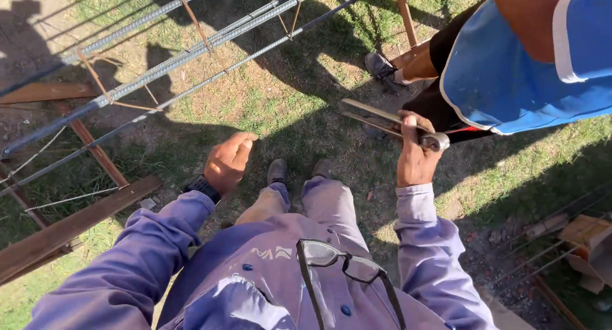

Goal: The person uses pliers to twist and secure wire ties around a grid of steel rebar rods. They repeatedly wrap the wire around the intersecting bars and tighten it with the tool to fasten the structure.

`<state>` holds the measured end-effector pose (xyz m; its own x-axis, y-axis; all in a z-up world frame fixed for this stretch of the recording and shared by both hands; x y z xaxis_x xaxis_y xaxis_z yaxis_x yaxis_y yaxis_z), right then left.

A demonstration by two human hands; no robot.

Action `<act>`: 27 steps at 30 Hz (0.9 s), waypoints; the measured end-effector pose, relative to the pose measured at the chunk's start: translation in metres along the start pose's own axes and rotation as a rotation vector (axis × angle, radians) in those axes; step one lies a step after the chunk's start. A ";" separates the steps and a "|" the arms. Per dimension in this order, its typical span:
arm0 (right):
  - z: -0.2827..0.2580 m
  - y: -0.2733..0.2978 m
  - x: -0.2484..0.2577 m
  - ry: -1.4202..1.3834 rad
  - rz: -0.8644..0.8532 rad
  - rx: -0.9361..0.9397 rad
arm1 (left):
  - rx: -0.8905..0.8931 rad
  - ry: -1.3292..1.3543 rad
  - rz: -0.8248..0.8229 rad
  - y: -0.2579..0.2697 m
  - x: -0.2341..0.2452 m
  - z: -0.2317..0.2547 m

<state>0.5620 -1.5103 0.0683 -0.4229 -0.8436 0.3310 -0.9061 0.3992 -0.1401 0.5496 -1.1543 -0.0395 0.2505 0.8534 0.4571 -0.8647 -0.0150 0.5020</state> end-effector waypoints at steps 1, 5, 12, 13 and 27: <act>-0.007 -0.024 -0.010 -0.099 0.050 -0.036 | 0.000 0.019 0.057 -0.010 -0.003 0.006; 0.021 -0.114 -0.052 -0.245 0.041 0.040 | -0.058 0.101 0.179 -0.050 -0.033 0.006; 0.097 -0.236 -0.142 -0.363 -0.191 0.087 | 0.000 0.145 0.363 -0.094 -0.050 0.069; 0.120 -0.249 -0.155 -0.377 -0.216 0.086 | 0.006 0.186 0.384 -0.098 -0.054 0.075; 0.095 -0.261 -0.185 0.151 -0.762 0.185 | -0.108 0.520 0.500 -0.168 -0.083 0.135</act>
<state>0.8750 -1.4927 -0.0445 0.3085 -0.7974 0.5186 -0.9382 -0.3451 0.0274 0.7323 -1.2932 -0.0629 -0.4018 0.8955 0.1913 -0.8665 -0.4393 0.2369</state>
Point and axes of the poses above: each hand's wrist, its own y-axis away from the middle knuckle, its own x-axis out of the back of the hand, z = x × y, the point moved 1 cm from there along -y, towards the middle knuckle, and after that the axes turned 8 degrees about x, right-handed, at the moved point
